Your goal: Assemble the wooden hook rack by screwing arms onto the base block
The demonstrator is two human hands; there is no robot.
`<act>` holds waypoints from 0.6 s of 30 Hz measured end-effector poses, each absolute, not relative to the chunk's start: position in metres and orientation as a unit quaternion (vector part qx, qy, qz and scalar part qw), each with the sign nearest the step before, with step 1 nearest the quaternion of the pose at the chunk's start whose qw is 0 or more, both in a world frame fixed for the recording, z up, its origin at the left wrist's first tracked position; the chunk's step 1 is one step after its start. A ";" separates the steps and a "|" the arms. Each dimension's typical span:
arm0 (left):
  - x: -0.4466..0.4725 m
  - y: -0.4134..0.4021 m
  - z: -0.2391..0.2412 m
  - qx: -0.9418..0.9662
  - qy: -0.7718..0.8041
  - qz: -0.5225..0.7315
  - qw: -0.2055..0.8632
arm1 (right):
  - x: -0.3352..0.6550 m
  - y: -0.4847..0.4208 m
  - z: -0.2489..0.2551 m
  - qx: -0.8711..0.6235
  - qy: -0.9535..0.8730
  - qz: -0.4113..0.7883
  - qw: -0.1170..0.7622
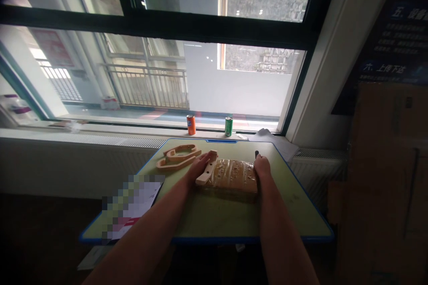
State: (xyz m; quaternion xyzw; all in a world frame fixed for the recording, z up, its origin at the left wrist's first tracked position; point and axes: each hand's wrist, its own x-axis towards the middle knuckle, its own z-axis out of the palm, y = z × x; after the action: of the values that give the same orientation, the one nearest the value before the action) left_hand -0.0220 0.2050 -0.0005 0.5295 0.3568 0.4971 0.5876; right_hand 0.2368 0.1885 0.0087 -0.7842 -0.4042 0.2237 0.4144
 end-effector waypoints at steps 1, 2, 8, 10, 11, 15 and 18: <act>-0.022 0.206 -0.002 0.524 0.358 0.499 0.589 | 0.235 0.188 0.010 -0.785 -0.414 0.220 0.405; -0.022 0.206 -0.003 0.521 0.360 0.503 0.588 | 0.233 0.187 0.012 -0.784 -0.424 0.218 0.397; -0.023 0.207 -0.006 0.526 0.356 0.491 0.596 | 0.225 0.176 0.023 -0.777 -0.472 0.208 0.360; -0.022 0.207 -0.006 0.530 0.357 0.480 0.601 | 0.224 0.175 0.025 -0.777 -0.479 0.202 0.355; -0.022 0.208 -0.006 0.529 0.360 0.479 0.601 | 0.223 0.175 0.026 -0.777 -0.481 0.199 0.353; -0.022 0.209 -0.007 0.526 0.366 0.486 0.594 | 0.222 0.175 0.028 -0.779 -0.485 0.190 0.349; -0.022 0.209 -0.006 0.525 0.369 0.489 0.591 | 0.221 0.174 0.028 -0.777 -0.486 0.187 0.354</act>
State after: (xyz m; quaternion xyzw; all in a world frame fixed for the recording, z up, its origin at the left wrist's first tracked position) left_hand -0.0217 0.2085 -0.0057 0.5248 0.3694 0.4891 0.5907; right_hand 0.2209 0.1739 0.0284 -0.7773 -0.4856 0.1872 0.3535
